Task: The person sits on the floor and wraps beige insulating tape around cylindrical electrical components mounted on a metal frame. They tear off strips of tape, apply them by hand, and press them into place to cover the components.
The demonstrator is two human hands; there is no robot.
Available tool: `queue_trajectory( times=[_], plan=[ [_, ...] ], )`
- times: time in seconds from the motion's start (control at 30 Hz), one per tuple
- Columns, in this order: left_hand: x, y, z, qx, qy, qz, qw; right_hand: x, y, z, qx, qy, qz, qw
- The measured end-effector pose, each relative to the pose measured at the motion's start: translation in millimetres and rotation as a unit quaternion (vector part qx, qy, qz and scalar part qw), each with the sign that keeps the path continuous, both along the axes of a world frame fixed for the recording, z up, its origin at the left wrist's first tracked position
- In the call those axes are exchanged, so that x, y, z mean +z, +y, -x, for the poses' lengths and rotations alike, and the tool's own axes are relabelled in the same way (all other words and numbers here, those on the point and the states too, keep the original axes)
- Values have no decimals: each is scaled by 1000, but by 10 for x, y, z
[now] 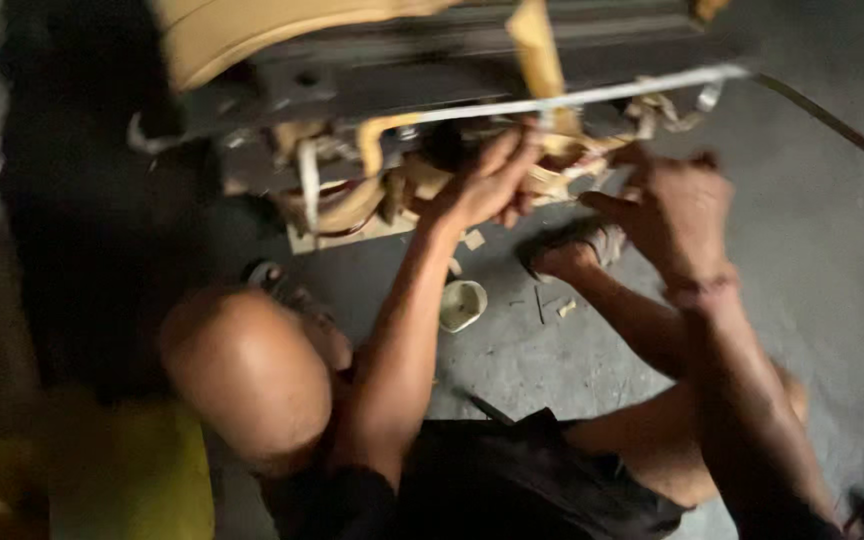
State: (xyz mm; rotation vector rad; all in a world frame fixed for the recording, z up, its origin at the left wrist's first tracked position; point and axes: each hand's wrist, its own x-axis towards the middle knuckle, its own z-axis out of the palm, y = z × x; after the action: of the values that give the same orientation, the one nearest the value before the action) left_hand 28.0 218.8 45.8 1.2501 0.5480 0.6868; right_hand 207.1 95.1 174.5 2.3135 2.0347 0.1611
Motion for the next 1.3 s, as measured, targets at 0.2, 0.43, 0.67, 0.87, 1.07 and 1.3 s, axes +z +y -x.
queue_trajectory(
  times=[0.2, 0.43, 0.67, 0.87, 1.07, 1.3],
  plan=[
    [328, -20, 151, -81, 30, -78, 993, -94, 201, 61, 305, -128, -209, 920],
    [62, 64, 18, -96, 54, -90, 990, -23, -80, -222, 36, -142, 111, 983],
    [60, 57, -97, -72, 103, -11, 992, -234, 333, 89, 157, 573, -195, 780],
    [172, 11, -16, -63, 82, -44, 994, -818, 25, -11, -105, 689, -307, 648],
    [-7, 92, -128, -82, 63, -39, 994, -860, -699, -7, -205, 651, -413, 603],
    [-94, 14, -220, -20, 91, -53, 994, -15, 1, 181, 236, 82, -207, 946]
  ],
)
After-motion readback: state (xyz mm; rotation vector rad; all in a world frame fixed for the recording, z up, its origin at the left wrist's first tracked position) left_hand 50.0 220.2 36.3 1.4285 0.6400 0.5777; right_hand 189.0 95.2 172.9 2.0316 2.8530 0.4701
